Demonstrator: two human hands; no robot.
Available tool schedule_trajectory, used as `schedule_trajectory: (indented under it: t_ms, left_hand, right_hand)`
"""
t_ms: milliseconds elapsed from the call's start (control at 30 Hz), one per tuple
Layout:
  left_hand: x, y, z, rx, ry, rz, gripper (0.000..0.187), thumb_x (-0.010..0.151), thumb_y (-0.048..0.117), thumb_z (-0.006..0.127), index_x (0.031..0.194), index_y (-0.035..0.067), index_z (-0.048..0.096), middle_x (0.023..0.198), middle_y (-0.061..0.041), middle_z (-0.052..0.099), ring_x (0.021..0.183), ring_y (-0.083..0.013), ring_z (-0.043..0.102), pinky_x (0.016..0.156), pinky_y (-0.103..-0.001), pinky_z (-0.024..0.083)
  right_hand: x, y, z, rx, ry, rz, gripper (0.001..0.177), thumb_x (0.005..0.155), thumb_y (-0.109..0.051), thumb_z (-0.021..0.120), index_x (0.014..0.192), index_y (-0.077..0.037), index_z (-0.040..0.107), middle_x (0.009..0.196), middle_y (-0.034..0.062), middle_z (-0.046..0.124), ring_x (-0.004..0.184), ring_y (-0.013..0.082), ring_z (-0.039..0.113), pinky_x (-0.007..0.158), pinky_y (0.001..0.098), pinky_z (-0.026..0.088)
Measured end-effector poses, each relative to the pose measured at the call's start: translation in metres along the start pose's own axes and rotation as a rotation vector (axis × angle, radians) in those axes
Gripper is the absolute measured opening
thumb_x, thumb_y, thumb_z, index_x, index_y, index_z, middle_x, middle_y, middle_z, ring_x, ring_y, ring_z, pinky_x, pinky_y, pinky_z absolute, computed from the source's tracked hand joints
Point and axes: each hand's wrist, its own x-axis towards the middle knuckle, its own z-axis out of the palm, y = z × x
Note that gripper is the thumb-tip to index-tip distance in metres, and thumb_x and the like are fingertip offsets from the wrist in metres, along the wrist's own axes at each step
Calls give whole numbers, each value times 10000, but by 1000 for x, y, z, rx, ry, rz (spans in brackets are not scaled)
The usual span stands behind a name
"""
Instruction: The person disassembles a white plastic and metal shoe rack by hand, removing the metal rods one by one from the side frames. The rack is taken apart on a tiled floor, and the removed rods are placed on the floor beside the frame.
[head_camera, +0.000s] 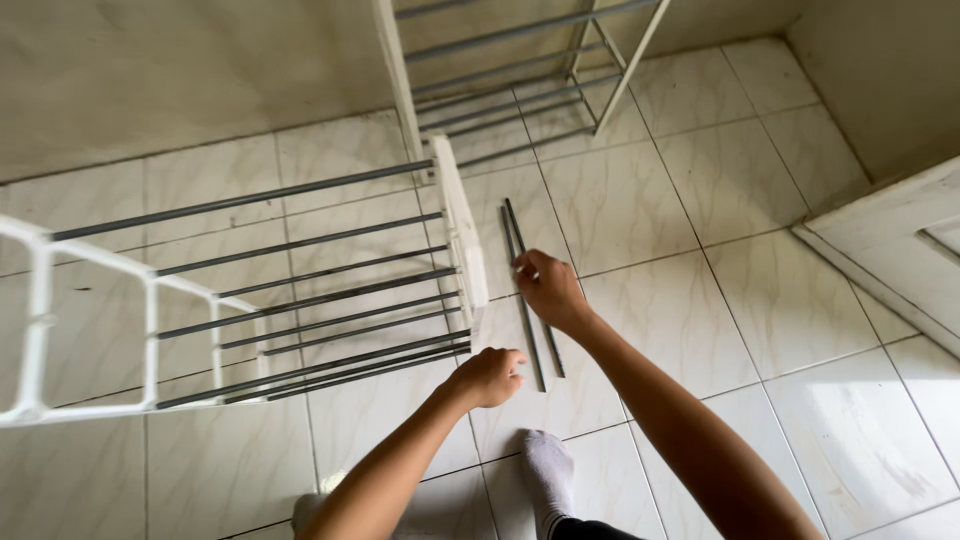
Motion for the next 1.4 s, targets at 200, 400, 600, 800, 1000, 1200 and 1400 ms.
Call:
schedule_trajectory:
  t_ms: [200, 400, 600, 800, 1000, 1200, 1400]
  left_hand:
    - [-65, 23, -75, 140, 80, 146, 408, 918, 260, 675, 1263, 43, 665, 1122, -175, 747, 1080, -320, 703, 948, -395, 546]
    - [-119, 34, -156, 54, 256, 34, 358, 932, 240, 639, 1244, 67, 662, 1076, -135, 769, 1000, -291, 753, 879, -375, 569]
    - [-143, 30, -211, 466, 1001, 165, 521, 845, 171, 754, 1316, 18, 593, 1362, -215, 593, 1213, -363, 569, 1000, -481, 470]
    - [-147, 1, -257, 584, 1358, 164, 535, 889, 208, 736, 1361, 38, 550, 1363, -174, 595, 1299, -377, 536, 1094, -514, 383]
    - [-143, -14, -261, 589, 1309, 183, 320, 909, 247, 757, 1171, 102, 643, 1054, -75, 695, 1042, -291, 622, 1088, -499, 404]
    - [-150, -14, -252, 497, 1385, 294, 364, 838, 349, 820, 1047, 103, 652, 865, -31, 673, 810, -244, 612, 749, -413, 396]
    - [-173, -7, -231, 441, 1318, 247, 298, 878, 358, 830, 913, 134, 636, 775, 6, 660, 736, -209, 606, 710, -395, 386]
  right_hand:
    - [26, -118, -41, 738, -28, 83, 522, 1057, -421, 489, 1421, -48, 532, 1301, 131, 655, 1047, 234, 633, 822, 395, 546]
    - [42, -181, -61, 709, -35, 117, 684, 1001, -593, 370, 1560, -199, 372, 1579, 19, 420, 1339, 252, 420, 998, 432, 367]
    - [67, -161, -40, 725, -36, 17, 647, 1036, -553, 422, 1506, -116, 504, 1493, 77, 580, 1317, 240, 511, 943, 384, 482]
    - [82, -129, -1, 516, 47, -109, 655, 936, -155, 644, 1547, -109, 413, 1510, 150, 540, 1359, 271, 542, 1070, 371, 482]
    - [83, -133, -1, 557, 42, 34, 566, 965, -133, 605, 1500, -101, 423, 1486, 132, 575, 1309, 263, 598, 1012, 384, 522]
    - [55, -158, -4, 613, 95, 62, 230, 970, -123, 592, 1188, -87, 527, 1118, 37, 592, 1022, 164, 636, 822, 369, 582]
    - [13, -169, -3, 509, 92, 129, 128, 979, -122, 589, 1067, -89, 502, 1012, 45, 607, 913, 148, 597, 752, 346, 551]
